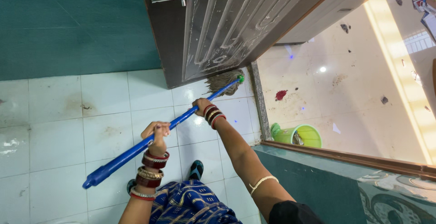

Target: The person mops a tiled bathroom floor using a mop with a blue handle, navigating around a toilet, a pedestal sink, and a bucket.

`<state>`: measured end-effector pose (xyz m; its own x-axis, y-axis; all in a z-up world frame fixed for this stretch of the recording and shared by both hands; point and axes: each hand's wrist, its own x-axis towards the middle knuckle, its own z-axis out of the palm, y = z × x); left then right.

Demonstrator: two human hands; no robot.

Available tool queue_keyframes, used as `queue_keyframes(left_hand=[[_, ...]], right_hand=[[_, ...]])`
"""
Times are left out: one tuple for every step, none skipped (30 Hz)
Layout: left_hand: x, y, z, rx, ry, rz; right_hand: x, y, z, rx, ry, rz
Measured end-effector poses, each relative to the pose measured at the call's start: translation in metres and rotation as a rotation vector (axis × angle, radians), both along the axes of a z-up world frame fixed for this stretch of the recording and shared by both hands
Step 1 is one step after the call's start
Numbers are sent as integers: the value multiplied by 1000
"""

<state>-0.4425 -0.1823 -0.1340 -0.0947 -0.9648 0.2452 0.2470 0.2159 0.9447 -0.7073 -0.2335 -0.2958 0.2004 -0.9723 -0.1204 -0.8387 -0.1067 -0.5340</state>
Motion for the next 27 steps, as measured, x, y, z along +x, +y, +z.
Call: queue_keyframes(left_hand=[[-10,-3,6,35,-2,-60],[-20,-5,11,31,-3,-64],[-29,-7,15,27,-3,-130],[-37,-11,18,14,2,-193],[-43,-16,21,3,6,-192],[-46,-19,22,17,-12,-219],[-47,-22,24,30,-30,-245],[-47,-22,25,30,-30,-252],[-47,-24,26,51,1,-278],[-47,-27,28,68,35,-301],[-46,-31,30,65,37,-305],[-45,-33,32,56,43,-332],[-44,-33,33,46,48,-359],[-42,-35,36,40,53,-357],[-42,-36,38,54,58,-385],[-40,-36,41,73,61,-417],[-39,-36,43,71,64,-419],[-36,-36,45,76,60,-449],[-33,-34,47,81,56,-479],[-31,-36,50,75,53,-490],[-27,-38,53,69,60,-519],[-26,-37,56,62,77,-530],[-23,-38,58,54,84,-525],[-17,-39,59,101,126,-539],[-10,-41,60,148,169,-554],[-5,-44,62,136,170,-549],[1,-45,62,122,240,-562]], right_hand=[[-11,0,1,-20,31,-27],[-20,4,3,-24,31,-31],[-27,10,5,-36,28,-84],[-34,9,8,-56,30,-132],[-37,10,11,-67,35,-131],[-36,17,13,-50,10,-209],[-35,21,15,-32,-16,-286],[-34,29,16,-32,-16,-293],[-32,35,17,3,-34,-349],[-31,38,20,34,-51,-401],[-26,43,22,30,-48,-404],[-22,50,24,-91,-91,-455],[-18,57,26,-214,-134,-503],[-16,62,29,-221,-130,-500],[-13,69,32,-119,-132,-511],[-9,77,35,-13,-135,-525],[-7,81,37,-15,-133,-526],[-1,88,38,-20,-131,-570],[5,95,40,-25,-129,-614],[11,99,42,-33,-132,-625],[18,104,45,-24,-128,-642],[21,108,49,-16,-115,-641],[26,112,52,-24,-109,-635],[36,116,54,24,-126,-677],[47,120,56,73,-143,-718],[58,122,59,62,-142,-712],[69,124,62,86,-132,-715]])
